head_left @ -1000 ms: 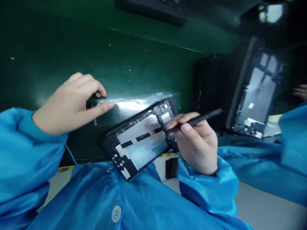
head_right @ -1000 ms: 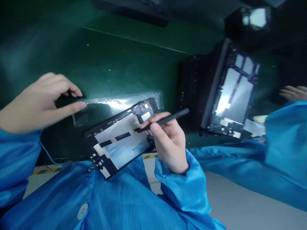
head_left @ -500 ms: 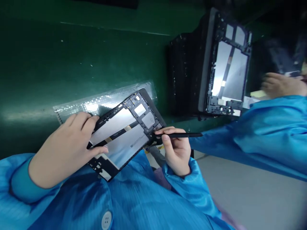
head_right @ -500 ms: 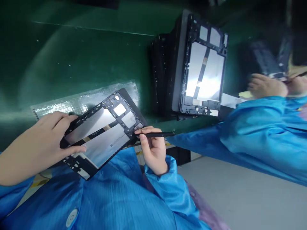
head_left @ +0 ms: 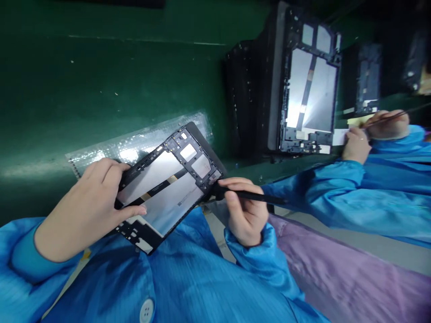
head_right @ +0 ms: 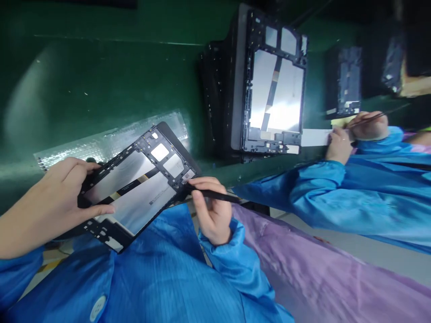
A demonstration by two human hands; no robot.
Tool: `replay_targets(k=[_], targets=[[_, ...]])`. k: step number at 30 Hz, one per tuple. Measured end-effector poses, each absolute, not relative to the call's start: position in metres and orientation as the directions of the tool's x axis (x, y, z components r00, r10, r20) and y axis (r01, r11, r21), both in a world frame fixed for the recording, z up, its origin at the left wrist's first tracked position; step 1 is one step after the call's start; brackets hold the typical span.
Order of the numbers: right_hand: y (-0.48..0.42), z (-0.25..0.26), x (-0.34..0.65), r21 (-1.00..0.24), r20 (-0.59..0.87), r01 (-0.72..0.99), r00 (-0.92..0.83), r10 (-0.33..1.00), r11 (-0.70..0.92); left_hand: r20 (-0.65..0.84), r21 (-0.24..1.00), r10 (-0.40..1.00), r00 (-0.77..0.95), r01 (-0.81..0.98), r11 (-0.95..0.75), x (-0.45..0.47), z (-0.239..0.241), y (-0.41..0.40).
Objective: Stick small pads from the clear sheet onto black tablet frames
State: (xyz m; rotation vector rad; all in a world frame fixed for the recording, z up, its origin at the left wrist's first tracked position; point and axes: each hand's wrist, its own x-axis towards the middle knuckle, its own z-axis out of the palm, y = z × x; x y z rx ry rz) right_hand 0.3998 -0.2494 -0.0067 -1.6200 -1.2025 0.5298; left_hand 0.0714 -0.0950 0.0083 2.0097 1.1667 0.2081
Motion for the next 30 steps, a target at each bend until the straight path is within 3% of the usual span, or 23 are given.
replay_targets(k=[3,7,10,13,15,18,21,25,27,30], targets=[[-0.264,-0.002,0.396,-0.91,0.026,0.376,0.471,0.882,-0.174,-0.201,0.72,0.798,0.569,0.638,-0.274,0.072,0.003,-0.095],[-0.288,0.001,0.355,-0.88,-0.283,0.358,0.134,0.95,-0.313,-0.154,0.721,0.805,0.573,0.622,-0.306,0.078,0.001,-0.104],[-0.299,0.0,0.313,-0.914,-0.359,0.153,0.135,0.924,-0.377,-0.153,0.746,0.822,0.549,0.61,-0.269,0.083,0.013,-0.118],[-0.279,0.005,0.301,-0.931,-0.351,-0.037,0.363,0.863,-0.364,-0.123,0.813,0.856,0.502,0.546,-0.203,0.082,0.03,-0.125],[-0.239,0.018,0.315,-0.948,-0.305,-0.067,0.458,0.835,-0.31,-0.084,0.878,0.874,0.478,0.45,-0.162,0.08,0.039,-0.115],[-0.161,0.05,0.343,-0.975,-0.213,-0.039,0.454,0.865,-0.219,-0.062,0.973,0.938,0.34,0.232,-0.019,0.079,0.043,-0.084],[-0.117,0.074,0.345,-0.981,-0.195,-0.067,0.329,0.924,-0.183,-0.176,0.984,0.954,0.242,0.065,0.165,0.076,0.041,-0.056],[-0.134,0.07,0.322,-0.971,-0.228,0.041,0.104,0.968,-0.233,-0.321,0.941,0.889,0.326,0.008,0.337,0.051,0.041,-0.047],[-0.149,0.059,0.319,-0.972,-0.181,0.129,0.137,0.974,-0.199,-0.365,0.923,0.849,0.382,0.031,0.383,0.03,0.044,-0.045],[-0.16,0.042,0.325,-0.988,-0.054,0.125,0.281,0.958,-0.093,-0.422,0.902,0.709,0.565,0.185,0.39,0.002,0.041,-0.031]])
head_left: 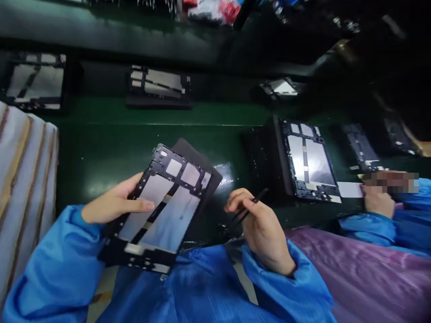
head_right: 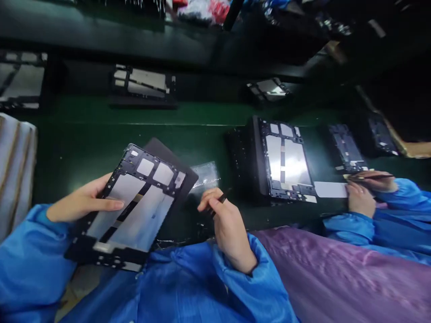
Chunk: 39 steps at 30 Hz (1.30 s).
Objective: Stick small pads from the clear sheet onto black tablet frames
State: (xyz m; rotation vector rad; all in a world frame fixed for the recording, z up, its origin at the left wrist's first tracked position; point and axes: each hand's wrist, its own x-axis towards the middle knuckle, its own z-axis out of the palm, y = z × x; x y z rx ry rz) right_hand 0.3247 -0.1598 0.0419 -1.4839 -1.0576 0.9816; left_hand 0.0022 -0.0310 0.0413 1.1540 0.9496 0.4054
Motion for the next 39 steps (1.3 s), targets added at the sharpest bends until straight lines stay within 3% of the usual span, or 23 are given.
replay_targets(k=[4,17,25,30,34,39], targets=[[-0.17,0.027,0.321,-0.983,-0.085,0.123,0.34,0.937,-0.134,-0.476,0.877,0.569,0.671,0.318,0.36,-0.013,0.026,-0.012],[-0.156,0.016,0.311,-0.939,0.1,0.334,0.039,0.994,0.081,-0.556,0.83,0.548,0.624,0.448,0.332,-0.013,0.022,-0.009],[-0.15,0.015,0.313,-0.909,0.152,0.384,-0.052,0.987,0.161,-0.766,0.642,0.479,0.428,0.494,0.586,-0.028,0.005,-0.009],[-0.145,0.019,0.312,-0.895,0.148,0.413,-0.081,0.986,0.168,-0.698,0.712,0.477,0.534,0.448,0.54,-0.037,-0.004,-0.01],[-0.144,0.019,0.312,-0.924,0.113,0.363,-0.039,0.993,0.119,-0.781,0.618,0.44,0.443,0.451,0.644,-0.032,0.0,-0.009],[-0.146,0.015,0.313,-0.991,-0.085,0.097,0.051,0.995,-0.09,-0.848,0.527,0.413,0.333,0.441,0.727,-0.023,0.006,-0.006]])
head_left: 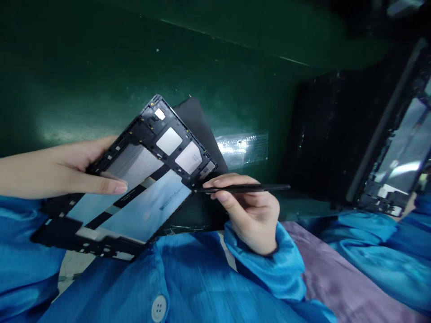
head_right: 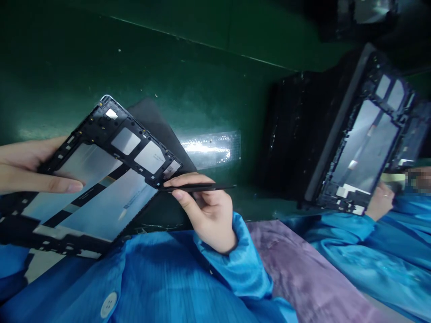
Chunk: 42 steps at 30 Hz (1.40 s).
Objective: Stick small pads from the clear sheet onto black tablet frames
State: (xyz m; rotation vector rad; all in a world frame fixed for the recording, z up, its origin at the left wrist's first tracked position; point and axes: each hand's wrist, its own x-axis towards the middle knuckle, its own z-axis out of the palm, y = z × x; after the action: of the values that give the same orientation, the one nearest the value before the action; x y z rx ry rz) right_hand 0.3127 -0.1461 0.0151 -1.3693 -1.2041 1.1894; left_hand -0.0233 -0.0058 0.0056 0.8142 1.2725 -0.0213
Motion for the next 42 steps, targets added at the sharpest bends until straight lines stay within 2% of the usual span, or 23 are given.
replay_targets(k=[2,5,11,15,17,19,21,23,25,27,29,30,32,34,36,38,42], targets=[[-0.146,0.014,0.312,-0.989,-0.136,0.04,0.08,0.988,-0.139,-0.824,0.56,0.415,0.385,0.446,0.699,-0.024,0.005,-0.006],[-0.146,0.012,0.309,-0.989,-0.138,0.035,0.111,0.984,-0.142,-0.78,0.614,0.417,0.466,0.444,0.652,-0.027,0.002,-0.006],[-0.146,0.009,0.308,-0.99,-0.099,0.092,0.104,0.99,-0.109,-0.794,0.601,0.411,0.448,0.476,0.642,-0.028,0.001,-0.005],[-0.146,0.009,0.309,-0.984,-0.058,0.162,0.077,0.995,-0.07,-0.654,0.748,0.467,0.596,0.412,0.521,-0.031,-0.002,-0.006],[-0.145,0.009,0.311,-0.973,0.019,0.232,0.054,0.998,0.006,-0.619,0.78,0.48,0.621,0.418,0.465,-0.033,-0.004,-0.006],[-0.145,0.008,0.314,-0.927,0.149,0.342,-0.048,0.988,0.156,-0.631,0.773,0.477,0.612,0.441,0.456,-0.034,-0.004,-0.006],[-0.148,0.005,0.318,-0.819,0.291,0.455,-0.194,0.937,0.349,-0.663,0.746,0.464,0.587,0.467,0.475,-0.032,-0.002,-0.006],[-0.153,0.001,0.321,-0.706,0.382,0.533,-0.268,0.885,0.466,-0.69,0.721,0.458,0.56,0.485,0.494,-0.029,0.002,-0.005],[-0.161,-0.003,0.321,-0.695,0.449,0.574,-0.124,0.885,0.434,-0.686,0.727,0.484,0.543,0.485,0.487,-0.024,0.007,-0.005],[-0.17,-0.003,0.319,-0.776,0.496,0.535,0.188,0.848,0.336,-0.655,0.755,0.524,0.544,0.455,0.472,-0.018,0.013,-0.009],[-0.18,0.0,0.314,-0.873,0.42,0.424,0.399,0.816,0.242,-0.602,0.798,0.586,0.543,0.376,0.471,-0.009,0.021,-0.016],[-0.185,0.002,0.311,-0.919,0.326,0.348,0.408,0.853,0.185,-0.568,0.821,0.634,0.525,0.319,0.473,-0.004,0.026,-0.021],[-0.19,0.008,0.305,-0.982,0.078,0.187,0.283,0.956,0.024,-0.487,0.871,0.748,0.451,0.188,0.453,0.007,0.034,-0.028],[-0.188,0.012,0.3,-0.992,-0.095,0.056,0.213,0.972,-0.109,-0.398,0.912,0.82,0.411,0.085,0.4,0.018,0.041,-0.031],[-0.182,0.016,0.297,-0.991,-0.13,-0.011,0.328,0.936,-0.134,-0.343,0.929,0.829,0.441,0.032,0.368,0.027,0.046,-0.03],[-0.176,0.02,0.298,-0.991,-0.121,-0.002,0.419,0.9,-0.132,-0.324,0.932,0.817,0.477,0.012,0.363,0.036,0.049,-0.026],[-0.17,0.031,0.301,-0.989,-0.147,-0.044,0.227,0.963,-0.141,-0.257,0.954,0.869,0.424,-0.035,0.299,0.059,0.046,-0.023]])
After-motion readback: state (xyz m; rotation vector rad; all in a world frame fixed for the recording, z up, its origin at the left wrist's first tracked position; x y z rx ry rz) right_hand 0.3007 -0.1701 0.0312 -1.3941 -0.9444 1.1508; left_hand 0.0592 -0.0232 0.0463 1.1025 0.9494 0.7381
